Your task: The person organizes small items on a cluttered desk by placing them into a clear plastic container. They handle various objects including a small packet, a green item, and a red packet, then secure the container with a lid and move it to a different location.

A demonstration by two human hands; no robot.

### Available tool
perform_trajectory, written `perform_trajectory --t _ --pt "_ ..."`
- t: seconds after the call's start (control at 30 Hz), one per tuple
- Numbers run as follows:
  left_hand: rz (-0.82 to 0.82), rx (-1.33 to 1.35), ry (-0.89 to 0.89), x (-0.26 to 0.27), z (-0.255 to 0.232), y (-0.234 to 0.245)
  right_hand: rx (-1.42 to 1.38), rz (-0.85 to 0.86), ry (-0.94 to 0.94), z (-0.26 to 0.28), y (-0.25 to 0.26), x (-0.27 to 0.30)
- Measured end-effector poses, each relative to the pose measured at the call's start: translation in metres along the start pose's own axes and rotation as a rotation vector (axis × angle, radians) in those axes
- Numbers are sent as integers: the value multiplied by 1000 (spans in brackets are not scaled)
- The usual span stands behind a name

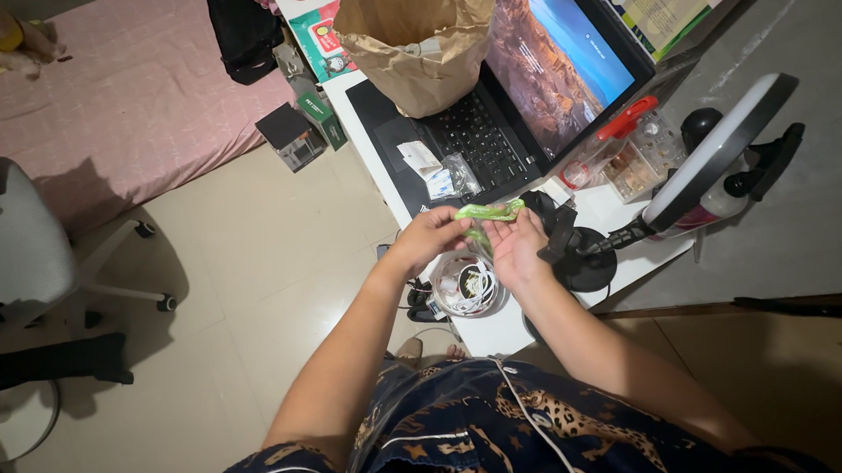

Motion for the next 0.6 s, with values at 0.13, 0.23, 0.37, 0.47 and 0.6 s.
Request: perform_trajectory --t 0.13,0.23,0.37,0.47,0.6 --pt "-18 72 -43 -3 -11 -7 104 22 68 9 -5 8" --pt "-58 43 -52 1 -29 -20 303 68 172 11 2 10" --pt "-73 -60 -137 -6 -45 -23 511 109 265 8 20 9" --pt "-90 -212 -283 -3 -77 -35 822 158 438 15 29 16" --pt "-58 -271 -466 5 -137 -52 1319 124 670 42 16 43"
Point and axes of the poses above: each hand's wrist, its own x-axis away from the middle knuckle, its own y-axis out of the back of the hand, z = x × y, the point moved 2 cm from there along -x, towards the middle knuckle, and after that the axes turned 9 degrees about x, right-handed, at the moved point
